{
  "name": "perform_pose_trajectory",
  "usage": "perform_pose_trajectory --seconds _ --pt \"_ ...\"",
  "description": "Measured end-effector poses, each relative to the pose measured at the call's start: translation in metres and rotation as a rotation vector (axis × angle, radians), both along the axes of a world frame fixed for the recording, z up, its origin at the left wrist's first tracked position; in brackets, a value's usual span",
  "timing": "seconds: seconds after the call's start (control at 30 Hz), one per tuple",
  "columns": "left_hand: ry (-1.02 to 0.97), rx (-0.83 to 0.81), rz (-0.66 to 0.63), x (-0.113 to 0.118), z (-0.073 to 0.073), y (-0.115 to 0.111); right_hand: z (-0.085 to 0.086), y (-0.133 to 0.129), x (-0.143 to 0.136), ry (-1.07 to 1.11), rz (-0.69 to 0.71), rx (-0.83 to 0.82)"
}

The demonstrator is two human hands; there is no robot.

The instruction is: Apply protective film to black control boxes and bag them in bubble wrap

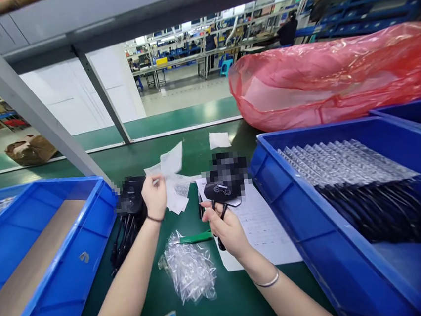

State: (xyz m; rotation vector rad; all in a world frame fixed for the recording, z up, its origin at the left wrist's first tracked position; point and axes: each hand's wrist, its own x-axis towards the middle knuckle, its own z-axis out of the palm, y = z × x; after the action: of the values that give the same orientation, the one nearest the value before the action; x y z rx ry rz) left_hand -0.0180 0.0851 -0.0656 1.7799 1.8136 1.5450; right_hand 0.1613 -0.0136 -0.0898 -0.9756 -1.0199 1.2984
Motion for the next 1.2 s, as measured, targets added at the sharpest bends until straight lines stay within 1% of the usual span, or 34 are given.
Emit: perform_pose_trajectory --seconds 0.1,0.17,0.2,0.23,0.27,0.3,0.33,0.37,0.4,0.43,0.47,0.57,0.67,0.73,0.83,0.9,1.07,1.2 --pt "-0.053 0.185 -0.180 0.012 0.002 -0.059 0.014 0.005 -0.003 -0.122 -0.090 0.159" --pt "-0.076 0.243 -0.284 0.014 0.002 -0.093 0.028 0.007 -0.005 -0.171 -0.138 0.218" --pt "-0.138 0.243 -0.317 0.013 0.002 -0.105 0.035 0.007 -0.005 -0.206 -0.150 0.214" --pt "-0.301 0.185 -0.353 0.012 0.003 -0.115 0.041 0.005 -0.005 -0.250 -0.152 0.195" --pt "-0.526 0.113 -0.394 0.010 0.005 -0.120 0.046 0.003 -0.004 -0.307 -0.136 0.168" --pt "-0.759 0.016 -0.452 0.008 0.008 -0.122 0.049 0.002 -0.002 -0.362 -0.097 0.153" --pt "-0.956 -0.120 -0.522 0.005 0.012 -0.120 0.050 0.002 0.000 -0.404 -0.064 0.157" --pt "-1.088 -0.277 -0.610 0.001 0.016 -0.116 0.049 0.003 0.003 -0.445 -0.025 0.170" --pt "-1.120 -0.342 -0.628 -0.005 0.021 -0.109 0.046 0.005 0.005 -0.467 0.009 0.185" --pt "-1.142 -0.362 -0.613 -0.013 0.026 -0.103 0.042 0.008 0.006 -0.479 0.052 0.201" --pt "-1.156 -0.344 -0.579 -0.021 0.031 -0.097 0.038 0.009 0.007 -0.482 0.085 0.219" --pt "-1.226 -0.177 -0.433 -0.049 0.044 -0.088 0.029 0.003 0.008 -0.500 0.188 0.217" --pt "-1.315 -0.064 -0.357 -0.069 0.051 -0.087 0.030 -0.019 0.007 -0.510 0.249 0.139" --pt "-1.370 -0.017 -0.331 -0.076 0.051 -0.087 0.035 -0.033 0.003 -0.504 0.287 0.144" --pt "-1.433 0.017 -0.304 -0.073 0.049 -0.083 0.037 -0.042 -0.002 -0.528 0.463 0.240" --pt "-1.454 0.027 -0.297 -0.067 0.047 -0.082 0.034 -0.041 -0.004 -0.523 0.559 0.271" --pt "-1.435 0.102 -0.305 -0.051 0.043 -0.081 0.021 -0.038 -0.006 -0.446 0.617 0.206" --pt "-1.384 0.194 -0.300 -0.041 0.039 -0.076 0.021 -0.037 -0.009 -0.331 0.689 0.169"
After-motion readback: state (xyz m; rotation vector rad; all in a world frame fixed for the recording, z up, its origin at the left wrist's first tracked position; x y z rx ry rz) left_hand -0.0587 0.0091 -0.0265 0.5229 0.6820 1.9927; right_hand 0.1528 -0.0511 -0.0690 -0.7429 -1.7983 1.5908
